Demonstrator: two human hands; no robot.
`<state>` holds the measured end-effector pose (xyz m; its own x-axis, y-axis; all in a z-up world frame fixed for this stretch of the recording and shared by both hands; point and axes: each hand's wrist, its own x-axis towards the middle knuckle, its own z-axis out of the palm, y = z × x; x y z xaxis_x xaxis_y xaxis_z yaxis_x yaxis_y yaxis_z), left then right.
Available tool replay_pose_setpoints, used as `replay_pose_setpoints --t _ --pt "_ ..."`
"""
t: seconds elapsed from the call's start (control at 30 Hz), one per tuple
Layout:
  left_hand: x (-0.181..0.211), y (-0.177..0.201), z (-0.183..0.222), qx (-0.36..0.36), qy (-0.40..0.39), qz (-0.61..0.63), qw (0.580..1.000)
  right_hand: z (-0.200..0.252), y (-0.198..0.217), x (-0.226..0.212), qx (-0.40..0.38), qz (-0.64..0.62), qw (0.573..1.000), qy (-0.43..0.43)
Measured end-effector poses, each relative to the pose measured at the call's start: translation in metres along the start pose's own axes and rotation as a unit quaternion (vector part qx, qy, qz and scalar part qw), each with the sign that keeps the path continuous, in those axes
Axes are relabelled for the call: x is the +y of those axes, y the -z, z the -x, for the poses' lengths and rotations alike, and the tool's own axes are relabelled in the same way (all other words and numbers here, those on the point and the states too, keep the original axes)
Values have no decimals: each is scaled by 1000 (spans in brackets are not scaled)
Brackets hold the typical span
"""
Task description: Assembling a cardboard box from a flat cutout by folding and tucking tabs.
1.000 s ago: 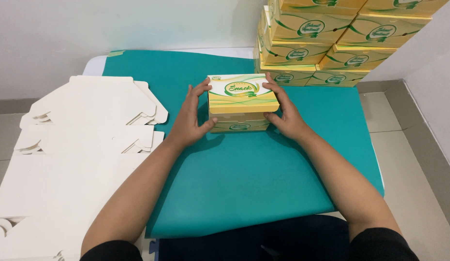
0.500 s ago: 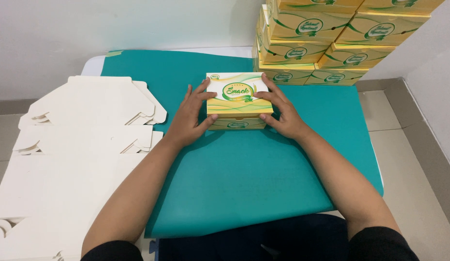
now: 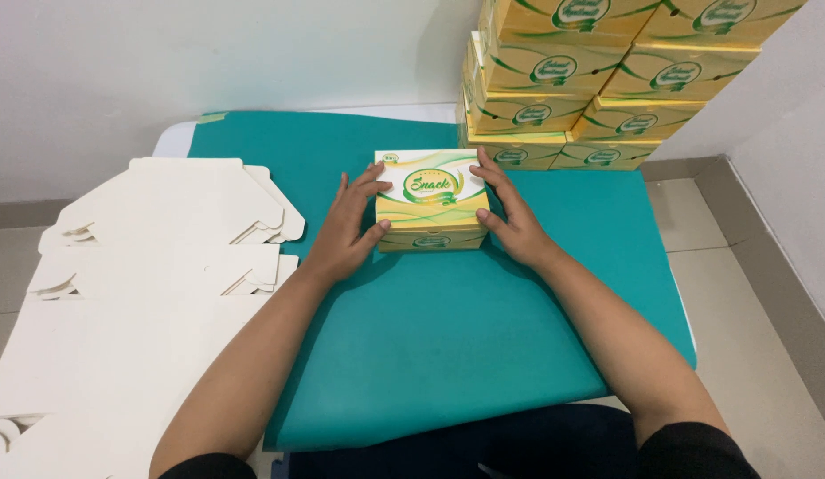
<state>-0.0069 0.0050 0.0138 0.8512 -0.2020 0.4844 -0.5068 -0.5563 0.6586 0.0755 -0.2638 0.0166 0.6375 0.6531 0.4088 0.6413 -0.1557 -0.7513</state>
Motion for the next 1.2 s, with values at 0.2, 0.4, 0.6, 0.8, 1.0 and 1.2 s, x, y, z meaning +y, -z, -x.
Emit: replay_pose_setpoints --t 0.2,0.4,0.6,0.8,1.0,1.2 --pt "3 1 -1 0 -5 25 1000 -3 -1 0 -10 -21 1000 2" --pt "2 -1 0 -30 24 68 997 -3 0 0 -42 -28 998 -26" --pt "6 -3 -3 -43 82 168 981 -8 9 6 -66 -90 989 -99" --pt "-1 -20 -2 2 225 205 952 2 21 -26 -100 30 968 -227" --pt "77 -25 13 66 395 277 874 30 -6 -43 34 32 972 -231" --pt "197 21 -23 94 164 266 945 7 40 -131 233 68 968 -70"
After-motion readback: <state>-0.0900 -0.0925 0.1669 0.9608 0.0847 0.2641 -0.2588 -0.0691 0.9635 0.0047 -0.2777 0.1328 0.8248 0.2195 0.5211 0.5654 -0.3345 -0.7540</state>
